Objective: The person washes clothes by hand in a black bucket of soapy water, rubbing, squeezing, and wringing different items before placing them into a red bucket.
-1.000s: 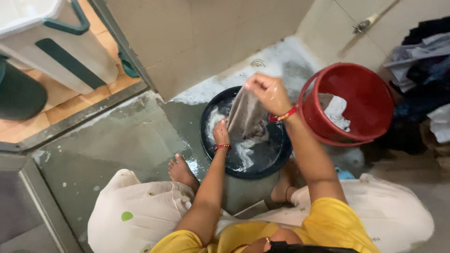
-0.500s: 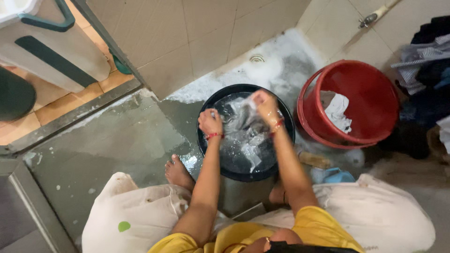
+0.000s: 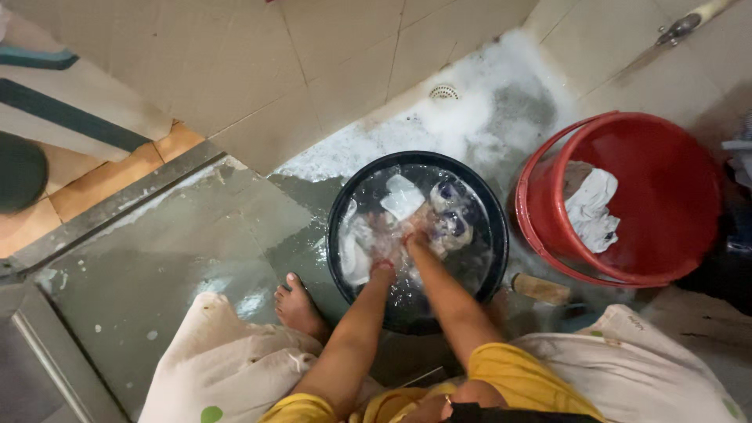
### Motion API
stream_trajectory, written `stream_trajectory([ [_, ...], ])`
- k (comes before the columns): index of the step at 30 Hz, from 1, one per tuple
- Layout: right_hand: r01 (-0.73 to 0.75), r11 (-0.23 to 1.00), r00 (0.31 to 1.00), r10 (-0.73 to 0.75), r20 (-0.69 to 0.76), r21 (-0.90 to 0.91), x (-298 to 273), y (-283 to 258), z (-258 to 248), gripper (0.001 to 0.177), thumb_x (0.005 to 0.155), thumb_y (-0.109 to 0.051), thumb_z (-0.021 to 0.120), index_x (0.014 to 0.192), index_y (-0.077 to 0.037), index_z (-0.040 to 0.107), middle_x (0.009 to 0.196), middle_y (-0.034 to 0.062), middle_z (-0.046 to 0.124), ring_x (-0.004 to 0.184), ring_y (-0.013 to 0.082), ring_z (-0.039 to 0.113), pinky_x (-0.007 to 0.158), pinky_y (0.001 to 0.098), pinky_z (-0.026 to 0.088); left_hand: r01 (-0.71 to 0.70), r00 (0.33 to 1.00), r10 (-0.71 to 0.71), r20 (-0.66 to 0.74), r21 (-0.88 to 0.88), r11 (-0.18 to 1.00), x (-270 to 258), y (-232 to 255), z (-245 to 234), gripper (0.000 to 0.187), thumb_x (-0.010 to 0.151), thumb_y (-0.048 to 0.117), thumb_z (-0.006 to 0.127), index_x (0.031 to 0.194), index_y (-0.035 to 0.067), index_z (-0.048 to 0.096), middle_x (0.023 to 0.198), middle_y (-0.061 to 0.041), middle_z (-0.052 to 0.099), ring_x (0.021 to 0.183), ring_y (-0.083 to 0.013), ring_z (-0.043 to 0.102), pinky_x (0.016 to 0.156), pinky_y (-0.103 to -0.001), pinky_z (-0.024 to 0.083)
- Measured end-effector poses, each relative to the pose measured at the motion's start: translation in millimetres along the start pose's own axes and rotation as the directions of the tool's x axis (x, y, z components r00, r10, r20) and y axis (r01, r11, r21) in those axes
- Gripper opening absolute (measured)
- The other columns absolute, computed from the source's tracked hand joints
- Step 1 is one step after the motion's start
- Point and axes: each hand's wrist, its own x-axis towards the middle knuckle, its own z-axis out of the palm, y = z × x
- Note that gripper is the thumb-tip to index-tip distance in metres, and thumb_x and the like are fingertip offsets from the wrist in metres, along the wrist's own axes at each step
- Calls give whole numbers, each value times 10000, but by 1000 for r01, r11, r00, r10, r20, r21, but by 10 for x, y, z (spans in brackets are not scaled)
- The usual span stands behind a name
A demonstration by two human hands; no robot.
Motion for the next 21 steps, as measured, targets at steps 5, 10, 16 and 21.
stream_trajectory([
  [5,-34,999,999,34,36,22,127,96,60,217,969,-224,634,1126,-77,659,1079,160,687,1004,337,669,860,438,540,-187,933,44,-357,-375,908,315,-90,445,750,867,355,555,1548,114,355,1621,-179,275,1466,-358,240,1129,-573,228],
  [10,-46,979,976,2,220,197,157,101,49,209,961,-203,654,1116,-65,669,1052,145,712,986,309,690,846,411,550,-393,836,73,-545,-500,772,239,-246,535,772,853,297,615,1521,-12,382,1544,-273,376,1406,-414,350,1133,-516,292],
  [16,29,761,978,-154,138,648,369,109,-99,200,952,-179,677,1104,-50,681,1019,127,743,964,276,715,828,377,563,-466,603,90,-792,-259,846,324,-41,306,702,848,300,726,1395,-87,517,1397,-338,529,1298,-465,496,1085,-483,391],
  [21,-88,355,886,-400,236,931,364,63,-1239,64,983,-88,678,979,-55,623,908,-8,684,837,49,625,725,235,503,-440,780,-160,-604,-713,546,472,20,-47,412,953,386,690,1127,14,684,1156,-237,694,1102,-389,662,996,-452,530],
])
